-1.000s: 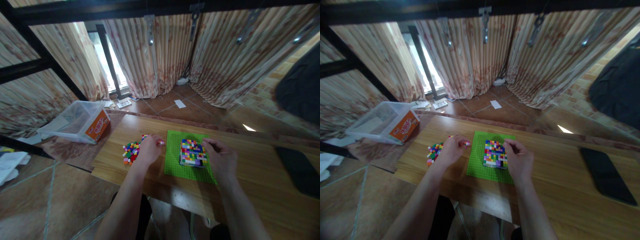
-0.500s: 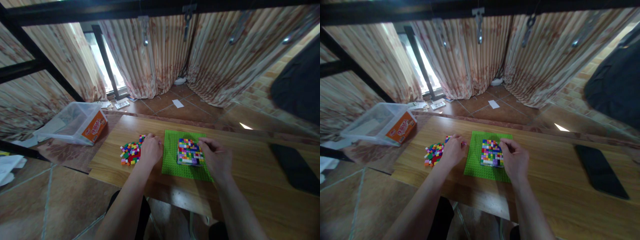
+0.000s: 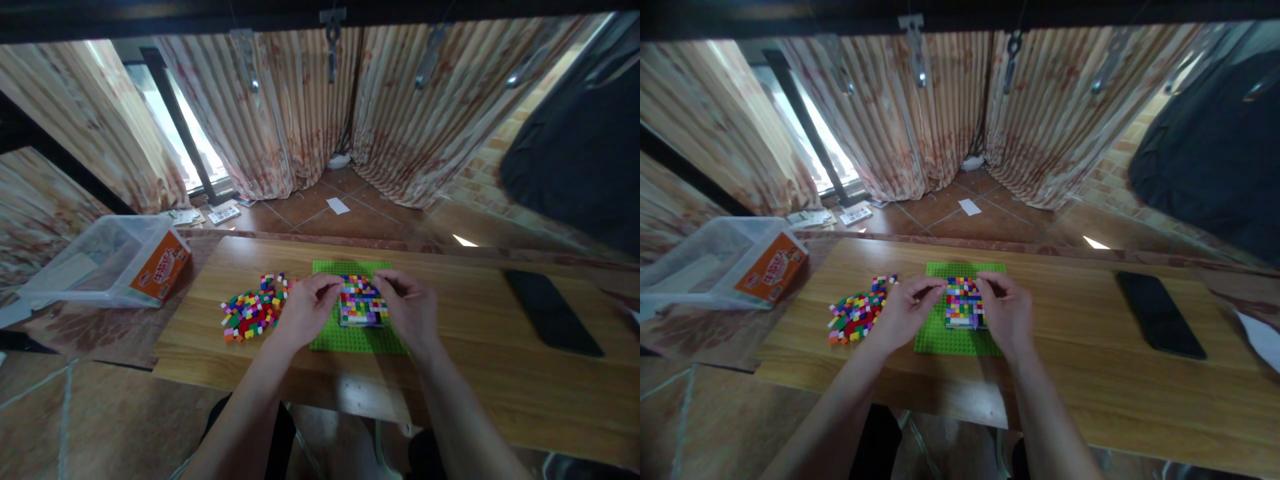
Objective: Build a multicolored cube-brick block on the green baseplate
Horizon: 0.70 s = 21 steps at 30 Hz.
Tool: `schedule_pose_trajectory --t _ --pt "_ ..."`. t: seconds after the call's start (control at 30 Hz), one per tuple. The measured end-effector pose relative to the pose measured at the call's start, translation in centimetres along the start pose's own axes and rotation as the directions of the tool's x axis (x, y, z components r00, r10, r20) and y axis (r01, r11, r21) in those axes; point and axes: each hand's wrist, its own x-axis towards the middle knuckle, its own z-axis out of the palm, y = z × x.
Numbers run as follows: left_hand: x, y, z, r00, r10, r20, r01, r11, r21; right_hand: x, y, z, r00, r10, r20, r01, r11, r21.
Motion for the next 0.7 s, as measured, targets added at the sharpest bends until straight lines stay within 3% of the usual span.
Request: schedule_pose_trajectory --t 0.1,0.23,0.43,0.7 --pt "0.1 0.1 0.4 0.998 -0.070 0.008 0.071 0.986 -0.153 -0.5 -0.7 -0.2 0.978 -0.169 0.118 0.171 0.985 -0.006" --pt "0.2 0.2 0.8 0.978 -0.169 0.120 0.204 0.887 -0.415 -1.0 -1.9 -0.2 0.912 -0.307 0.271 0.319 0.948 0.001" --pt "0.2 0.8 0.4 0.929 -0.275 0.248 0.370 0.740 -0.561 -1.2 -2.1 -0.3 0.877 -0.343 0.338 0.365 0.931 -0.002" --pt "0.1 1.3 0.6 0.929 -0.242 0.280 0.362 0.752 -0.551 -1.1 -2.4 -0.9 0.866 -0.298 0.401 0.356 0.931 -0.076"
